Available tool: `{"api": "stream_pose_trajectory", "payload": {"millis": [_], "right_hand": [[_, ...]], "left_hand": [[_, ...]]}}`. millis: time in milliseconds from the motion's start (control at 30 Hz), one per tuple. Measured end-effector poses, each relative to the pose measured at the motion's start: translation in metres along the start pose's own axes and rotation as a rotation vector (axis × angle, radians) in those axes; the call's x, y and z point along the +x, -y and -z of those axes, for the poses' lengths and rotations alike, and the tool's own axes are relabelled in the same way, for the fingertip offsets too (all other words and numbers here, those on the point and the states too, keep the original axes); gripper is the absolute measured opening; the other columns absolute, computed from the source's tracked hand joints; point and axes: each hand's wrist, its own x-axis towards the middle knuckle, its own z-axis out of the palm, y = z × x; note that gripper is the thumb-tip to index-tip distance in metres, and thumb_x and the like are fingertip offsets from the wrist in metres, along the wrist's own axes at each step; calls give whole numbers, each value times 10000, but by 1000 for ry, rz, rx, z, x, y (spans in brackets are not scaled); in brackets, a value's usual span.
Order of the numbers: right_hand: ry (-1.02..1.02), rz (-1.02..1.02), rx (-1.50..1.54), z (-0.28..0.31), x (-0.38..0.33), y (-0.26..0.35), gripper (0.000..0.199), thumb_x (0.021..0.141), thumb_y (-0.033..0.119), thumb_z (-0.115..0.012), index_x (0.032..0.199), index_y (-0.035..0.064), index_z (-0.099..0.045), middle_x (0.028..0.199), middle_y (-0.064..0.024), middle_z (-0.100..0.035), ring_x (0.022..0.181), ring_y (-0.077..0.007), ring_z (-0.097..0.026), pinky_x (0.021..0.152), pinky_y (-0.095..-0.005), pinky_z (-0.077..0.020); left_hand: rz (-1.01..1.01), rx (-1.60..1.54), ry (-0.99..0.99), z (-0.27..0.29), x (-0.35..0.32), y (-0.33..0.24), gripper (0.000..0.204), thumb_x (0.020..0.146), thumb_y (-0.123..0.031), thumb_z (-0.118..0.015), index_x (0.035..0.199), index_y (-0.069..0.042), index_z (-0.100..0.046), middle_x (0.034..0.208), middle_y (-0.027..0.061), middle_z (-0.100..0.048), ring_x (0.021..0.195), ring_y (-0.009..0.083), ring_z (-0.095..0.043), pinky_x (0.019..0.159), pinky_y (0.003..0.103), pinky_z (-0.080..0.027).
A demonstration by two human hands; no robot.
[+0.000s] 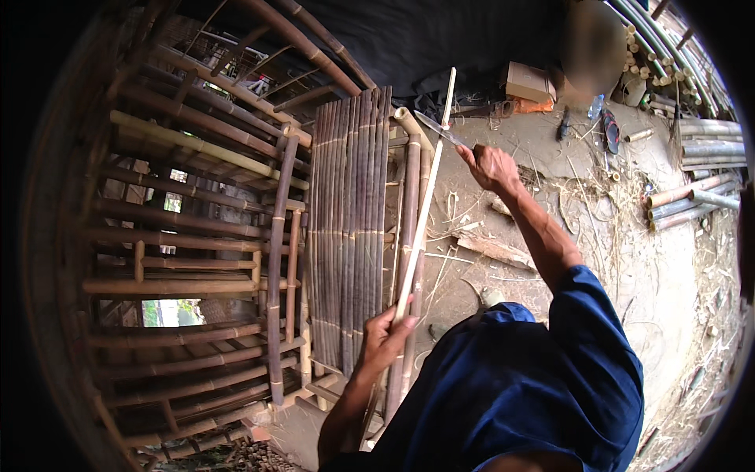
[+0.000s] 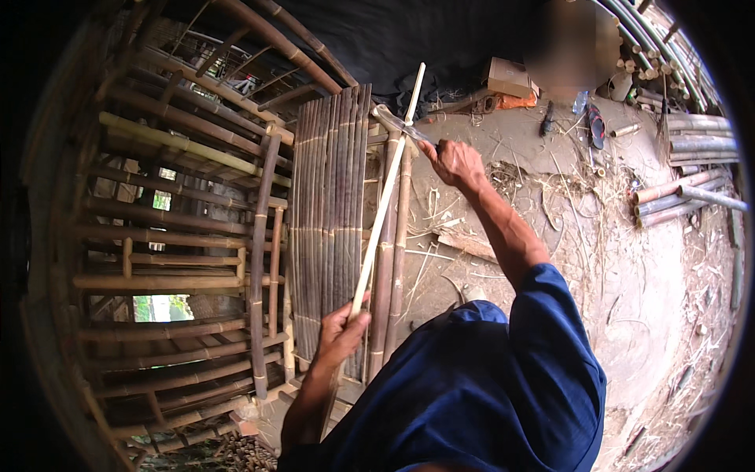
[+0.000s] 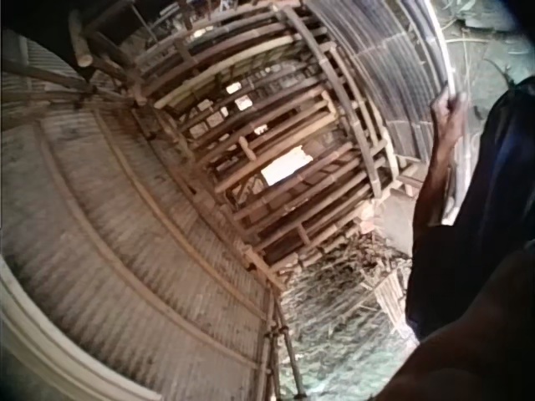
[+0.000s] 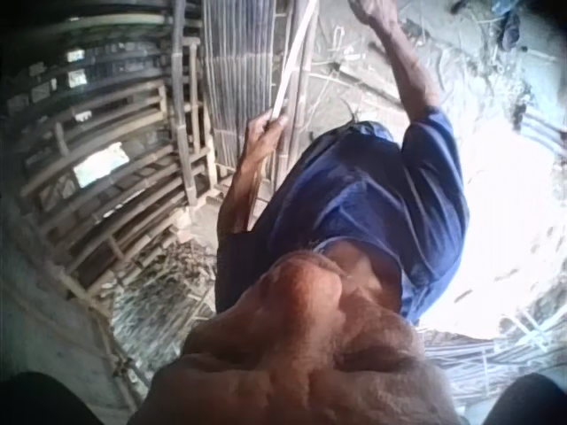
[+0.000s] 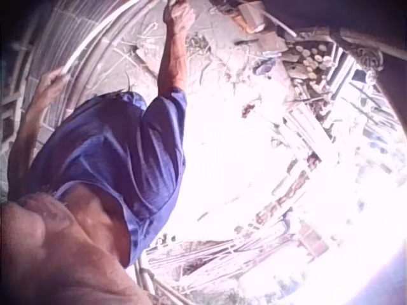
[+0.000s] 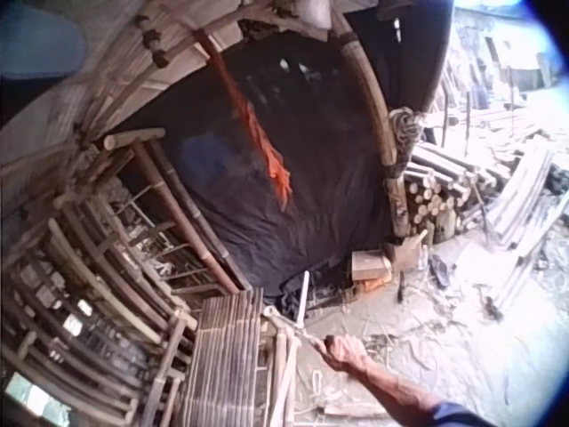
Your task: The person uses a machete to split long bamboo poles into thin strips. They repeatedly strike the bamboo against a wooden block to drive the blade through the material, then place the finished strips onto a bamboo rack.
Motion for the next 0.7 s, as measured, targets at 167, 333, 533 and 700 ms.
{"api": "stream_pose_trajectory", "payload": {"millis": [167, 333, 533, 700], "right_hand": [[413, -105, 1032, -38, -68, 12, 686, 936, 696, -424, 724, 65, -591, 628, -43, -572, 534, -128, -527, 508, -293, -424], [715, -596, 1446, -77, -164, 42, 326, 867, 364, -699, 848, 51, -610, 680, -38, -574, 542, -147, -551, 485, -314, -463], [986, -573, 1374, -77, -212, 96, 493, 866, 443, -723, 1016, -20, -638, 803, -101, -680, 570, -118, -583, 475, -275, -499], [602, -437, 1810, -85, -177, 149, 564, 888, 463, -699, 1119, -43, -609, 973, -137, -705, 581, -137, -599, 517, -281, -518]], "left_hand": [[-180, 291, -407, 51, 18, 4, 335, 1018, -275, -540, 1241, -38, -619, 537, -72, -425, 432, 12, -402, 362, 199, -291], [-411, 524, -1000, 105, 17, -104, 246, 1009, -175, -552, 1145, 21, -613, 705, 68, -629, 641, 122, -604, 585, 266, -475], [-447, 348, -1070, 84, 10, -111, 360, 1020, -289, -526, 1190, 24, -577, 904, 173, -714, 848, 215, -705, 717, 293, -552], [-441, -349, -1002, -3, 20, -20, 359, 989, -324, -571, 1143, -3, -615, 1169, 216, -667, 1040, 283, -684, 854, 440, -564]]}}
